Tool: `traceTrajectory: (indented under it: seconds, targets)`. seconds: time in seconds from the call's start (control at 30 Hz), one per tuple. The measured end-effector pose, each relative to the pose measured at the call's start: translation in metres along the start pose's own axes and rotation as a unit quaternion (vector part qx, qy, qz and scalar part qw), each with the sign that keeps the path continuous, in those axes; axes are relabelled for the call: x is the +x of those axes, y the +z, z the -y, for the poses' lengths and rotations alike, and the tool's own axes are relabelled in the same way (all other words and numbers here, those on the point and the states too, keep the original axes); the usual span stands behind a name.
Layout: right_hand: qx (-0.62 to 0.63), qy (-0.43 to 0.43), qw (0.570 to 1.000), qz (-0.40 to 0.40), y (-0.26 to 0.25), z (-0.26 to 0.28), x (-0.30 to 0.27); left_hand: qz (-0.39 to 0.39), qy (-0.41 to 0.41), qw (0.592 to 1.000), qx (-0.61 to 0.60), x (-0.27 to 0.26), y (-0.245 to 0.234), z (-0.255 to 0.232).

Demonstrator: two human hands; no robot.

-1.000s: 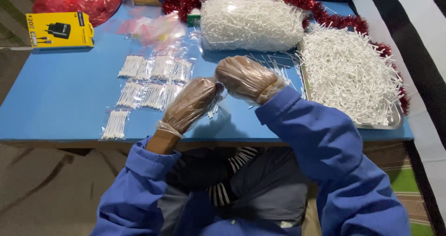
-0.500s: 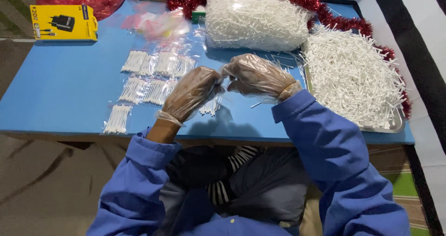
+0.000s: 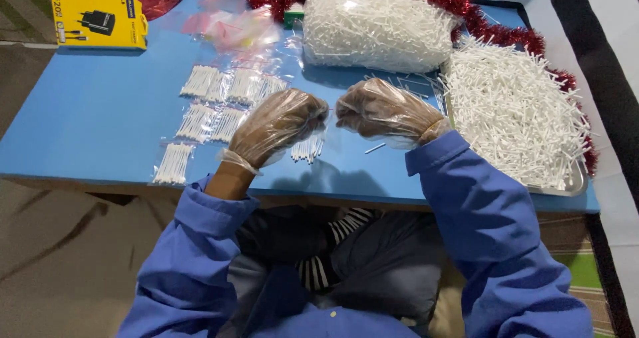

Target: A person wearing gloves is rapidly sorting and packaging bundles of white plastic sticks into small clear plastic bags on a blue table.

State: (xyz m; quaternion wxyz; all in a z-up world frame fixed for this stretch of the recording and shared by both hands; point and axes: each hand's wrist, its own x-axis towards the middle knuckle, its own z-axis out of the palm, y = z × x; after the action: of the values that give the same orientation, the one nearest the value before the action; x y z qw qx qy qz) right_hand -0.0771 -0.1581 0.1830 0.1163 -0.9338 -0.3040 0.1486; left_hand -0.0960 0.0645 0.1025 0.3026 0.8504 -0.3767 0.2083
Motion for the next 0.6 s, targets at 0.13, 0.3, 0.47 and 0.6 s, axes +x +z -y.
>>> traceTrajectory:
  seconds: [0.13,0.3,0.47,0.6]
  targets:
    - [-0.013,-0.003,1.000,0.007,0.009,-0.006,0.007,0.011,-0.025,1.000,0.006,-0.003,-0.003,-0.007]
    - [0.035,-0.003,0.999,-0.031,0.002,0.005,0.000,-0.001,-0.042,0.998,-0.039,-0.005,-0.011,-0.001]
    - [0.085,-0.099,0.981,-0.146,0.024,-0.018,0.011,0.236,-0.240,0.941,-0.039,0.026,-0.063,-0.022]
    - [0.074,-0.049,0.986,-0.140,0.083,-0.063,0.032,0.238,-0.267,0.934,-0.004,0.017,-0.077,-0.012]
